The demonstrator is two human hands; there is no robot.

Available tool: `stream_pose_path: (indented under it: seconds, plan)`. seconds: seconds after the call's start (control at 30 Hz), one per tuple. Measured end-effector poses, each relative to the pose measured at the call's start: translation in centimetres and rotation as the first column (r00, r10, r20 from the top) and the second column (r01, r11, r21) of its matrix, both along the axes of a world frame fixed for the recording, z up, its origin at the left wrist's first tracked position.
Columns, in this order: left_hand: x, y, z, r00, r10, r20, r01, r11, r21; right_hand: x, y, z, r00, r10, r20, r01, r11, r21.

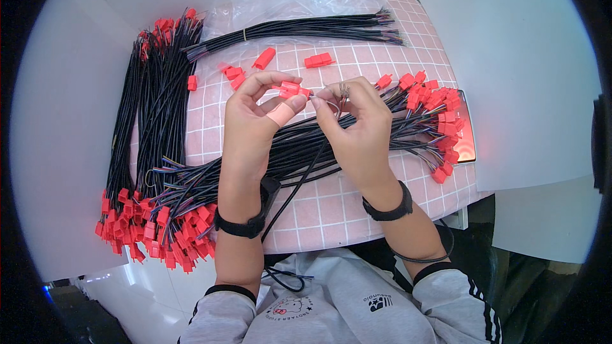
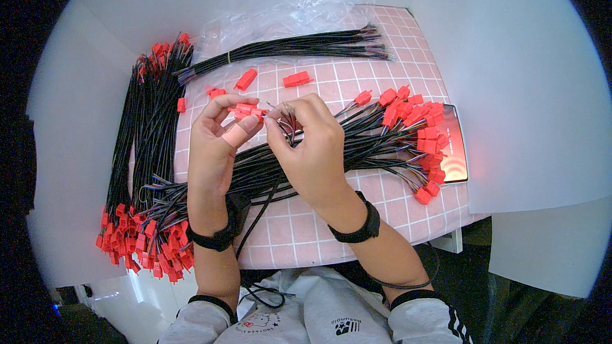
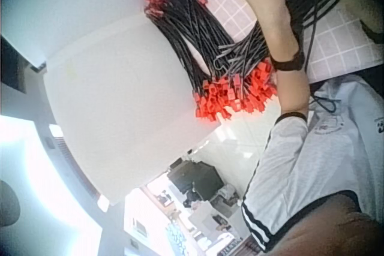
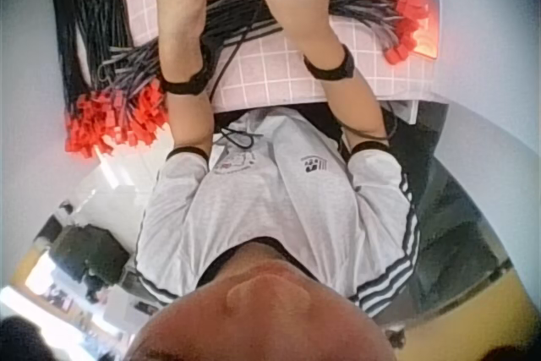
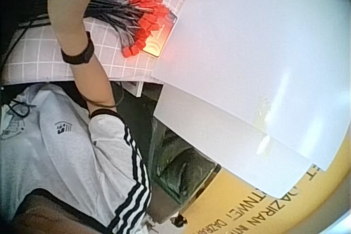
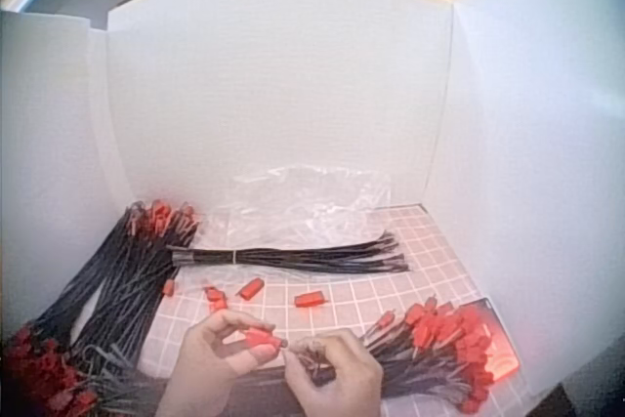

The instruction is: Insert small colored wires into a red plastic connector housing to assemble a cable harness.

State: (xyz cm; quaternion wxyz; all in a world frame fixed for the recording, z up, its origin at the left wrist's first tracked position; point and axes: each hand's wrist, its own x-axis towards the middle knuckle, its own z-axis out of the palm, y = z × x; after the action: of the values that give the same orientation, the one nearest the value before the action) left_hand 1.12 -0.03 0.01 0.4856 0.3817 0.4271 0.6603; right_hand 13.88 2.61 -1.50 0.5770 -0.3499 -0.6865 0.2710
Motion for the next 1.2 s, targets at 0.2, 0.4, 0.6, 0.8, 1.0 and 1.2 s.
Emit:
stream_pose_path:
  seconds: [0.2,0.4,0.6,0.8,1.0,1.2]
  plan:
    - [0.11,0.06,-0.22,0.992,0.027,-0.121,-0.022,0.999,0.044,0.12,-0.03,0.22,1.000,0.016,-0.014,-0.017,0.994,-0.106]
    - [0.21,0.03,-0.22,0.989,0.063,-0.137,-0.055,0.997,0.063,0.08,-0.17,0.43,0.997,0.018,-0.074,-0.031,0.983,-0.181]
    - [0.15,0.04,-0.25,0.990,0.068,-0.127,-0.061,0.996,0.060,-0.01,-0.30,0.48,0.994,0.026,-0.103,-0.046,0.978,-0.202]
    - [0.36,-0.06,0.00,0.982,0.086,-0.168,-0.074,0.994,0.076,0.02,-0.21,0.24,0.999,0.004,-0.045,-0.013,0.981,-0.194]
    - [0.47,-0.17,0.26,0.991,0.075,-0.108,-0.077,0.997,-0.016,-0.01,-0.28,0.26,0.999,-0.021,-0.049,0.015,0.993,-0.113]
    - [0.40,-0.14,-0.07,0.985,0.068,-0.156,-0.074,0.997,-0.030,0.05,-0.45,0.18,1.000,-0.013,-0.012,0.011,0.985,-0.171]
